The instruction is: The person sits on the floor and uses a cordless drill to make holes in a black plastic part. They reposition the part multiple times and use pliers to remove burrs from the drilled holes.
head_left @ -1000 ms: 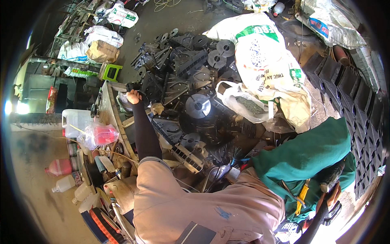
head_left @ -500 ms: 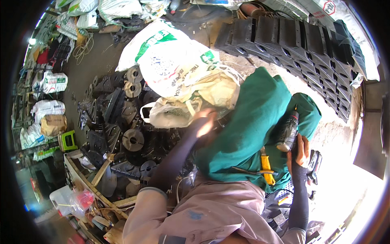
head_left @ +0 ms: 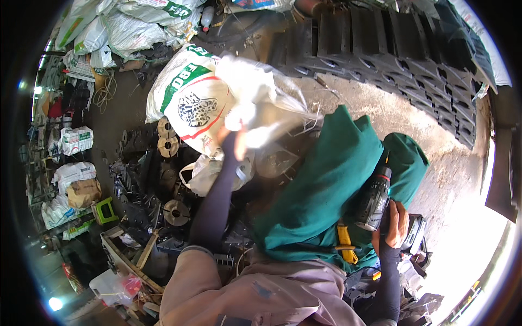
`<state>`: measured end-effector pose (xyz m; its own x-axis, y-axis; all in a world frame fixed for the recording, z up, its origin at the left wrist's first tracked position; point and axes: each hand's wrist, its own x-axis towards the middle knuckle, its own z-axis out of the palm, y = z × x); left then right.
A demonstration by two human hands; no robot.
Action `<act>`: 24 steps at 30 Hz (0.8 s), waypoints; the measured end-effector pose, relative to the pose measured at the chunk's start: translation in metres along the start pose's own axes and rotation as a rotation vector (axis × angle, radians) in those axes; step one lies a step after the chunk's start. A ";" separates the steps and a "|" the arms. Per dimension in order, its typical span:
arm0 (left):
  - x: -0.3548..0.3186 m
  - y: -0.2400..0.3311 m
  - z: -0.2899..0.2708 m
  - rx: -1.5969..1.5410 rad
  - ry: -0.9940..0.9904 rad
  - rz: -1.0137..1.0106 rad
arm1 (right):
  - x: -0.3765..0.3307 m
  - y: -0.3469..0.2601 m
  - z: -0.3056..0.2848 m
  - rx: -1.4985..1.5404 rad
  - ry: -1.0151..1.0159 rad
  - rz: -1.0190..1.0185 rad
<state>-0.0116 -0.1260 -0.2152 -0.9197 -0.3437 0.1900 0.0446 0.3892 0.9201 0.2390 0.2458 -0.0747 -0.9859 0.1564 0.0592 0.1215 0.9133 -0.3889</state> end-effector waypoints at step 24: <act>-0.081 0.196 -0.080 0.078 -0.285 0.310 | 0.159 -0.093 -0.023 0.219 -0.091 -0.328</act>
<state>0.1030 -0.0903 -0.0228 -0.9389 0.0451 0.3413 0.3163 0.5044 0.8035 0.0739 0.1941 -0.0079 -0.9756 -0.1730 0.1350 -0.2190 0.8057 -0.5503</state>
